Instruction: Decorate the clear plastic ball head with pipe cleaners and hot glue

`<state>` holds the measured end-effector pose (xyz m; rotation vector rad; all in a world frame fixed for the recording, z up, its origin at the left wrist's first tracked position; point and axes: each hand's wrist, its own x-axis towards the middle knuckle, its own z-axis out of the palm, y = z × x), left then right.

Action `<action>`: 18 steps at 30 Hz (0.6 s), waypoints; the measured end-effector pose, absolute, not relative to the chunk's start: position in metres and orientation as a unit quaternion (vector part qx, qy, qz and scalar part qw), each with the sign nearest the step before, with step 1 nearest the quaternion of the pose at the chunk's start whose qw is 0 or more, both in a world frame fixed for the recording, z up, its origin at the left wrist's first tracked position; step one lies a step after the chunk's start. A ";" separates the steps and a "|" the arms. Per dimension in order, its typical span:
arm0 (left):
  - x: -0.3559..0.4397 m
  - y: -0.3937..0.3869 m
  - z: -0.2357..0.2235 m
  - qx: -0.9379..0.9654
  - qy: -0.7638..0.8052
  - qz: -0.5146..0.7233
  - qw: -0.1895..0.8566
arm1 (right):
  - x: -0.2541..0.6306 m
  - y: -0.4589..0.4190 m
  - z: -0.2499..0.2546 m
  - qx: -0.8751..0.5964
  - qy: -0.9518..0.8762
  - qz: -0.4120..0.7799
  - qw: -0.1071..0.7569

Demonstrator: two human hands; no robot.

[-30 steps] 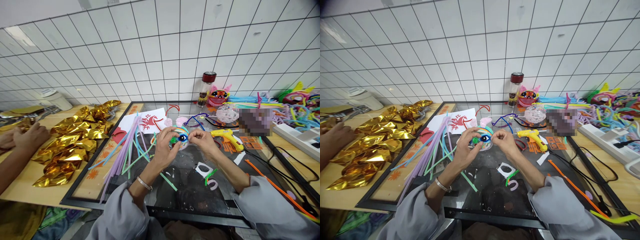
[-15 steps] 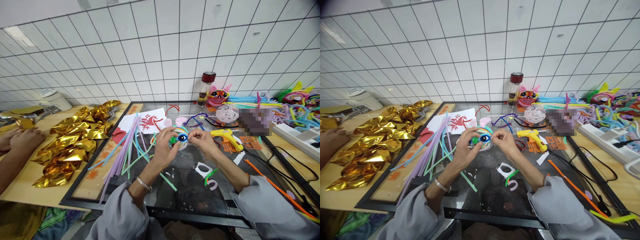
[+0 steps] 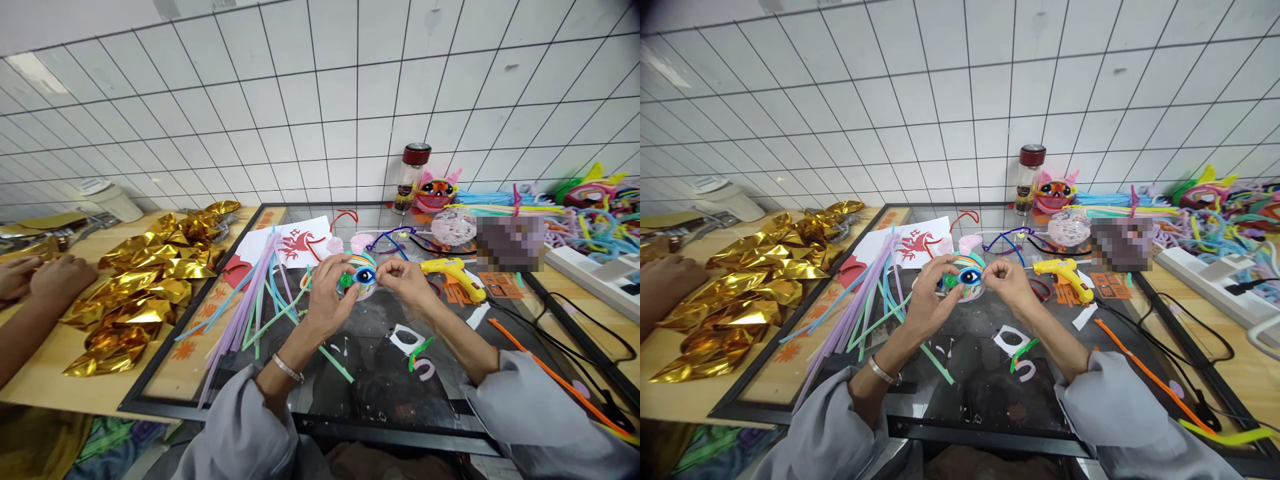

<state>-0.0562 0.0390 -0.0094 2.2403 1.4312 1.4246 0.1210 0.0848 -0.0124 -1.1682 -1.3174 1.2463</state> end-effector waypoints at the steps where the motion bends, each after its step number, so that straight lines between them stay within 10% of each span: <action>1: -0.056 0.039 -0.009 0.741 0.473 0.472 0.062 | 0.121 0.085 -0.012 -0.477 -0.537 0.510 0.473; 18: -0.057 0.040 -0.012 0.749 0.468 0.465 0.065 | 0.125 0.087 -0.010 -0.464 -0.505 0.571 0.452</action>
